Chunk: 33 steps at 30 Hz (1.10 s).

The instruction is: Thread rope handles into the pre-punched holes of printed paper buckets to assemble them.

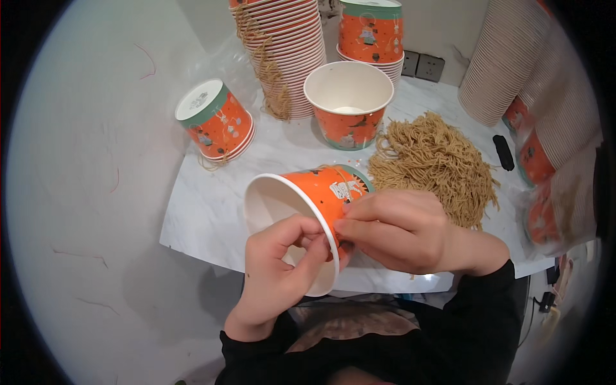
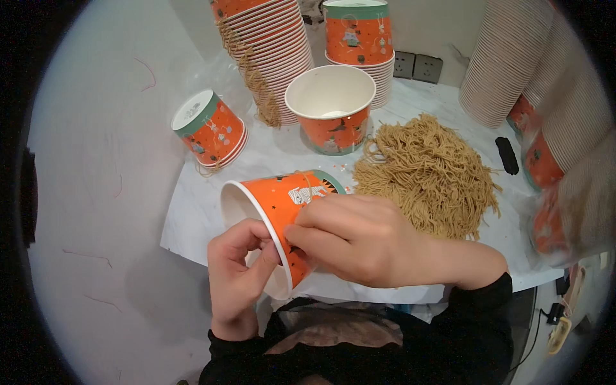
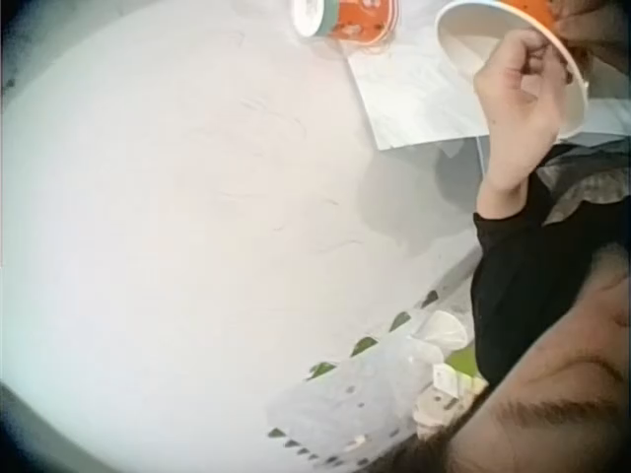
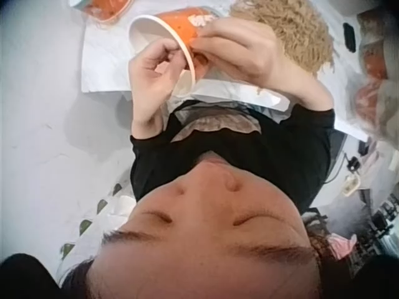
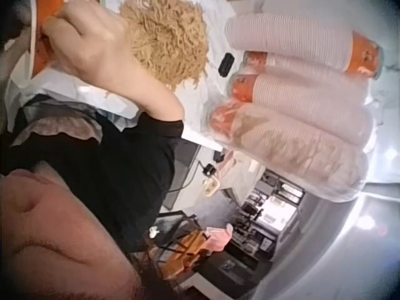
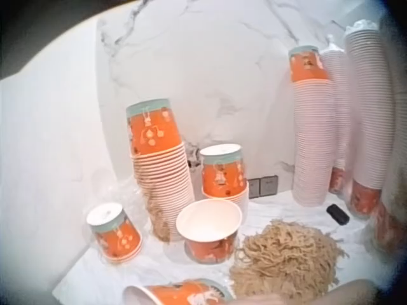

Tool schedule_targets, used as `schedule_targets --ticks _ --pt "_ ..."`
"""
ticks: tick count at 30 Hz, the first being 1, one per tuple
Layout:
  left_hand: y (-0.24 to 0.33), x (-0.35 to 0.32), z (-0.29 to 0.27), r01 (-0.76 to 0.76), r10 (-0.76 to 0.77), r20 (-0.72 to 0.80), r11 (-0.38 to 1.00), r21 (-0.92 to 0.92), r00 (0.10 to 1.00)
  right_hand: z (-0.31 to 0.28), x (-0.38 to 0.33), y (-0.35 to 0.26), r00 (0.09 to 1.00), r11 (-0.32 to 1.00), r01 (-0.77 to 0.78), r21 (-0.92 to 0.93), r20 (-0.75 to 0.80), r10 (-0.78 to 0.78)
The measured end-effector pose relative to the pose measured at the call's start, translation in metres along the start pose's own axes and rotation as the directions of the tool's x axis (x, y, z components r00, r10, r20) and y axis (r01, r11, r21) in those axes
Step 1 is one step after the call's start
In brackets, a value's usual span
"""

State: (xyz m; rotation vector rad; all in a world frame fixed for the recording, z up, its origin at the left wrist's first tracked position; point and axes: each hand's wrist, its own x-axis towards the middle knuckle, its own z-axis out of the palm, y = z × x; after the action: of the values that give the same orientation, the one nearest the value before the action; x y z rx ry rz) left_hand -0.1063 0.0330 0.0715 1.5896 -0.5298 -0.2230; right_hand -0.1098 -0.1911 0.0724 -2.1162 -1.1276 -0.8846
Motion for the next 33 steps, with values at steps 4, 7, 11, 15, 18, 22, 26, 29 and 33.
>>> schedule_targets --ticks 4,7,11,15,18,22,26,29,33 --pt "0.004 0.005 0.006 -0.214 0.283 -0.097 0.871 0.443 0.954 -0.02 0.011 0.004 0.992 0.979 0.018 -0.203 0.125 0.007" --pt "0.013 0.015 0.015 -0.304 0.527 -0.09 0.611 0.731 0.845 -0.03 0.008 0.009 0.96 0.952 -0.198 -0.232 0.149 0.236" --pt "0.021 0.036 0.017 -0.447 0.613 0.157 0.355 0.821 0.774 -0.046 0.007 0.023 0.834 0.804 -0.545 0.238 0.258 0.488" --pt "0.032 0.055 0.016 -0.432 0.449 0.261 0.335 0.837 0.854 -0.049 0.013 0.026 0.668 0.443 -0.724 0.528 0.379 0.64" --pt "0.036 0.068 0.016 -0.375 0.337 0.235 0.45 0.81 0.912 -0.044 0.007 0.03 0.717 0.494 -0.665 0.56 0.293 0.633" --pt "0.032 0.082 0.021 -0.237 0.133 0.21 0.747 0.621 0.969 -0.045 0.009 0.027 0.726 0.581 -0.669 0.464 0.242 0.644" --pt "0.015 0.09 0.02 -0.139 0.068 0.168 0.878 0.458 0.983 -0.042 0.008 0.034 0.717 0.62 -0.692 0.371 0.25 0.651" --pt "-0.01 0.101 0.013 -0.049 -0.01 0.215 0.963 0.267 0.977 -0.036 0.005 0.041 0.727 0.662 -0.682 0.311 0.19 0.66" --pt "-0.033 0.114 -0.004 0.099 -0.119 0.366 0.992 0.075 0.923 -0.029 0.003 0.05 0.748 0.725 -0.663 0.186 0.214 0.628"
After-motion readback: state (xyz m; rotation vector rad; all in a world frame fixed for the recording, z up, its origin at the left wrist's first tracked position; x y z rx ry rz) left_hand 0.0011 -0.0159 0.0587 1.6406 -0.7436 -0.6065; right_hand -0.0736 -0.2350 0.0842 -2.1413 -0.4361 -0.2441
